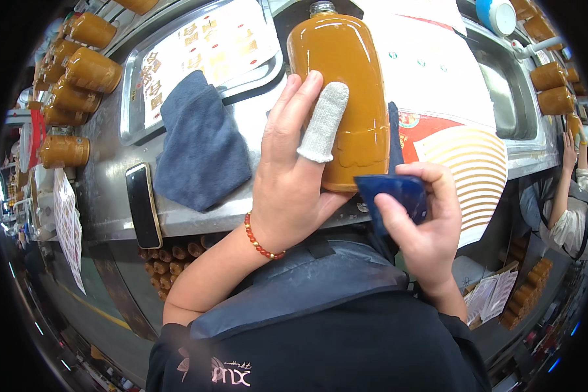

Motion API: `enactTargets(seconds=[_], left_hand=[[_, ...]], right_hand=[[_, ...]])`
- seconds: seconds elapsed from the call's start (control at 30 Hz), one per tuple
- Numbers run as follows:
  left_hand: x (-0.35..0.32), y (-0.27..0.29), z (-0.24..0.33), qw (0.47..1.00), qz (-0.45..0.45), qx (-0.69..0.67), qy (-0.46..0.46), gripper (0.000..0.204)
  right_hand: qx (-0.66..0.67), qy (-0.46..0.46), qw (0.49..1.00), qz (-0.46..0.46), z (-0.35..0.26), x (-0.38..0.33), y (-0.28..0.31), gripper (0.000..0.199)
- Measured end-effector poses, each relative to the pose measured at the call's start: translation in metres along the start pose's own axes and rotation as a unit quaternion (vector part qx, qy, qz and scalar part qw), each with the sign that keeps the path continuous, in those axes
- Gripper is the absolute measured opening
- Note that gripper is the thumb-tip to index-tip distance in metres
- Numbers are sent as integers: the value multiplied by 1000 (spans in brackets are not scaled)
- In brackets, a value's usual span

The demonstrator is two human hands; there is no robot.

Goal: The person wipes a brown bottle with a blue cloth, then applies a small red sticker and a larger white label to the bottle's surface. The person smooths the labels with fingers and continues wiping the bottle. The person handles multiple similar bottles on a stainless steel counter.

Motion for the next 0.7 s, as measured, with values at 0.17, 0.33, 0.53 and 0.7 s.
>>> enactTargets(seconds=[0.17,0.33,0.53,0.7], left_hand=[[-2,2,-2,1000,13,-11,0,92],[0,1,-1,1000,-1,-4,4,100],[3,0,6,1000,6,-1,25,98],[-2,4,1,997,-26,-49,52,98]], right_hand=[[-77,-18,993,92,11,2,34,30],[-139,122,983,18,-6,-3,11,31],[-31,-3,996,79,3,-3,29,28],[-36,53,998,5,6,-7,4,34]])
Point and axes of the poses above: each hand's wrist, its own x-axis towards the middle knuckle, its own y-axis out of the back of the hand, z = x × y, the point moved 7 cm from there along x, towards the middle knuckle, and after that the axes turned 6 degrees about y, right-handed, at the moved point
